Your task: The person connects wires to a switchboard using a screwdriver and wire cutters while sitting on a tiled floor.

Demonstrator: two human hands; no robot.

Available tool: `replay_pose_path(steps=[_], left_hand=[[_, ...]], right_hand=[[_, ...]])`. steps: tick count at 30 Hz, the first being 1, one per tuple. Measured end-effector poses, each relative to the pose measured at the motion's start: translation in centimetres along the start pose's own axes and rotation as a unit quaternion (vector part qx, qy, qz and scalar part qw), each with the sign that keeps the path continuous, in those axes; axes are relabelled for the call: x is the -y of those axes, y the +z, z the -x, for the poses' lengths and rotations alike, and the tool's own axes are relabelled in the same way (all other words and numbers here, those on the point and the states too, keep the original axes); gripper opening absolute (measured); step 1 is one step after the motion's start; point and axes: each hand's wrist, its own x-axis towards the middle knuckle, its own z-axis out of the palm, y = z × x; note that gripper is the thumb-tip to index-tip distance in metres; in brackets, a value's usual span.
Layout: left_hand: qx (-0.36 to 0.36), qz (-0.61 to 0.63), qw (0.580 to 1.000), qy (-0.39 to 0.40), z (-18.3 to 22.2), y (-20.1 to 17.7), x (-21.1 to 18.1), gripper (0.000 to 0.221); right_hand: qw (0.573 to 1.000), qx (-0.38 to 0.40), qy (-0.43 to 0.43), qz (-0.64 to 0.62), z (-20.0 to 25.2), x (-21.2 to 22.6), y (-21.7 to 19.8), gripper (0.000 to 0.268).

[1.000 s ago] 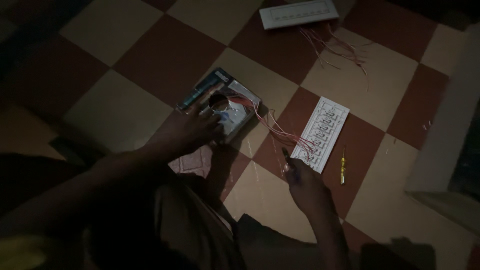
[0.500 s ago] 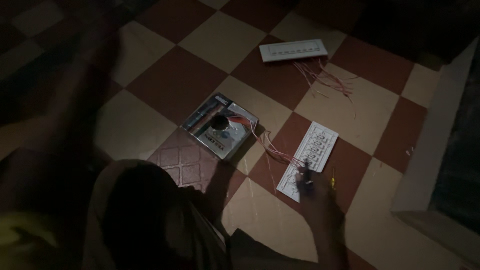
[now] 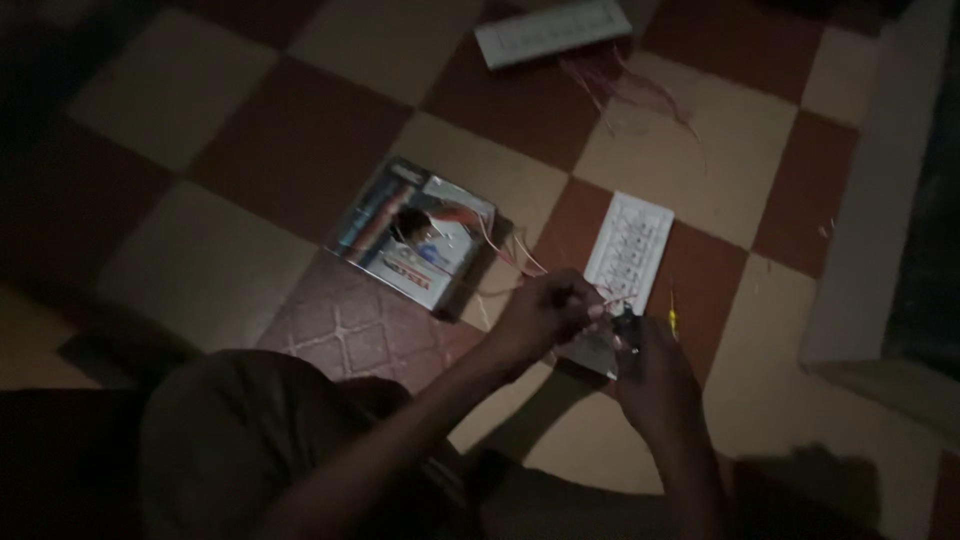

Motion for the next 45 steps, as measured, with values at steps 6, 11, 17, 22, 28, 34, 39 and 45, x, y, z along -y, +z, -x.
replay_pose_path(steps=[6,11,17,22,28,34,39,45], left_hand=[[0.05,-0.04,0.996,0.069,-0.4,-0.1,0.2,0.011],[0.062,-0.003,0.998,0.032,-0.6,-0.1,-0.7,0.015],[0.036,-0.111,0.993,0.014,-0.8,-0.5,-1.4,0.019],[0.053,-0.076,0.996,0.009,-0.4,-0.3,-1.8,0.021],[0.05,-0.158,0.983,0.082,-1.0,-0.9,-0.2,0.021],[0.069,-0.204,0.966,0.141,-0.7,-0.7,-0.5,0.018],[0.044,-0.276,0.947,0.159,0.2,0.5,-1.8,0.017],[0.033,-0.324,0.923,0.206,0.4,1.6,-2.2,0.029]], right_hand=[[0.997,0.056,0.0,-0.052,0.3,-0.1,-0.1,0.041],[0.995,0.044,0.006,-0.09,0.0,1.9,-0.8,0.023],[0.996,0.044,0.077,0.011,0.0,1.4,-0.9,0.028],[0.995,0.056,0.081,0.005,0.2,1.2,-1.2,0.028],[1.0,0.011,0.023,0.014,0.3,0.8,-0.7,0.027],[0.998,0.0,0.051,0.049,-0.4,0.0,0.4,0.024],[0.996,-0.03,0.014,0.079,-0.3,-0.5,0.7,0.021],[0.999,0.014,0.023,0.034,0.1,-0.2,-0.7,0.026]])
